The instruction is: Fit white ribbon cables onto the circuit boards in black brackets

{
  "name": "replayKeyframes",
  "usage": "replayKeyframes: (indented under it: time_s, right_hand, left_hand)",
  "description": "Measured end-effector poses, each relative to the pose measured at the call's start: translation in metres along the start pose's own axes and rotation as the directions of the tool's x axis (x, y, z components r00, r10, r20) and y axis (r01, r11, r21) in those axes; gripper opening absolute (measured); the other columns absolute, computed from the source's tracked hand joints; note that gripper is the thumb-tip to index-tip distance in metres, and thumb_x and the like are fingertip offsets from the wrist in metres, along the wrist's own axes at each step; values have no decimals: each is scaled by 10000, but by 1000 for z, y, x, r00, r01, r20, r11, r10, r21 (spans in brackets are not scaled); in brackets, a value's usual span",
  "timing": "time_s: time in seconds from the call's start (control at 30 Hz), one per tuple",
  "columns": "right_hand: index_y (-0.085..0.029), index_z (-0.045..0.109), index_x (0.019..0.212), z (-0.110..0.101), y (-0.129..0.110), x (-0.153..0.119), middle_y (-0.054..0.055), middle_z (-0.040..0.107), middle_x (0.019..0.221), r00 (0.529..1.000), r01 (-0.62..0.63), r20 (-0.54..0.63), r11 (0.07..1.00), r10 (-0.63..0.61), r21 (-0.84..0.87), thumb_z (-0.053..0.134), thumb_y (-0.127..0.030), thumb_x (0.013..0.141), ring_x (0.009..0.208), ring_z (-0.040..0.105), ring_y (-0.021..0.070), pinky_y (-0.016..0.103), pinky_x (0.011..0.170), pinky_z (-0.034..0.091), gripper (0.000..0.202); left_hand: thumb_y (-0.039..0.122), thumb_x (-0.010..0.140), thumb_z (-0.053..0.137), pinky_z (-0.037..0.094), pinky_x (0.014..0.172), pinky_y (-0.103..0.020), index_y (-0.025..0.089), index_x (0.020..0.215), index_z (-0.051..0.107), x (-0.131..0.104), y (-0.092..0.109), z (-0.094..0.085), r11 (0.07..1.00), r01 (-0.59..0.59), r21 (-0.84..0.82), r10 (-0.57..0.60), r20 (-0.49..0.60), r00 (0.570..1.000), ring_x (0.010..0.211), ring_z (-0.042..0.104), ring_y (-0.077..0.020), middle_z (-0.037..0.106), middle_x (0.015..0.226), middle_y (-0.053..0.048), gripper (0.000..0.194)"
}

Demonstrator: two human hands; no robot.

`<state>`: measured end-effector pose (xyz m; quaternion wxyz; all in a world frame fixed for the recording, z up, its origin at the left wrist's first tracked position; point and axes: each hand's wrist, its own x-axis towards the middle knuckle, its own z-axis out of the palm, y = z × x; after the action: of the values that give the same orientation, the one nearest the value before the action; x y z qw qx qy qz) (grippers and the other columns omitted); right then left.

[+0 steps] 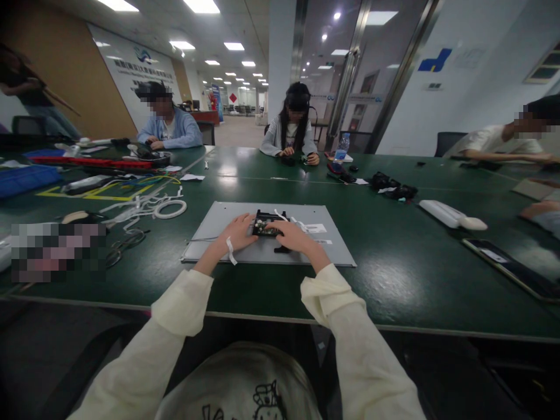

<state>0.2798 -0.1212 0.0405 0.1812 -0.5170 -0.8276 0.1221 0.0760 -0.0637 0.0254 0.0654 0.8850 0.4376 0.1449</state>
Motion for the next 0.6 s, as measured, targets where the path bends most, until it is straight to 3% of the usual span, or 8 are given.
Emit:
replayKeyframes:
  time_s: [0.1, 0.2, 0.5, 0.6]
  right_hand:
    - [-228, 542, 1222, -1, 3, -2, 15, 496, 1305, 999, -34, -2, 999, 34, 3, 432, -96, 746, 1187, 450, 188, 370, 1048, 295, 507]
    - [-223, 555, 1208, -3, 5, -4, 19, 514, 1286, 999, -48, -11, 999, 48, 12, 437, -87, 744, 1176, 463, 186, 360, 1041, 307, 498]
    - [-225, 565, 1206, -4, -1, -6, 20, 518, 1283, 998, -49, -27, 998, 50, 31, 446, -84, 748, 1176, 466, 185, 347, 1030, 323, 494]
    - [-221, 614, 1131, -11, 2, -8, 13, 557, 1235, 992, -46, -114, 996, 55, 81, 459, -87, 735, 1153, 487, 178, 328, 1015, 336, 446]
  left_hand:
    - [364, 778, 538, 404, 915, -404, 163, 1286, 398, -15, -2, -10, 986, 153, 67, -155, 34, 987, 1179, 439, -312, 416, 1318, -164, 564]
    - [343, 802, 507, 435, 854, -392, 175, 1188, 503, -25, -3, -19, 969, 216, 118, -224, 66, 972, 1110, 482, -299, 492, 1203, -151, 421]
    - [148, 805, 462, 426, 871, -325, 151, 1081, 587, -28, -15, -16, 979, 186, 86, -190, 35, 981, 953, 563, -222, 539, 1078, -134, 303]
    - [157, 811, 453, 434, 870, -354, 159, 1093, 578, -29, -14, -16, 977, 189, 101, -192, 18, 981, 1005, 543, -247, 548, 1086, -135, 308]
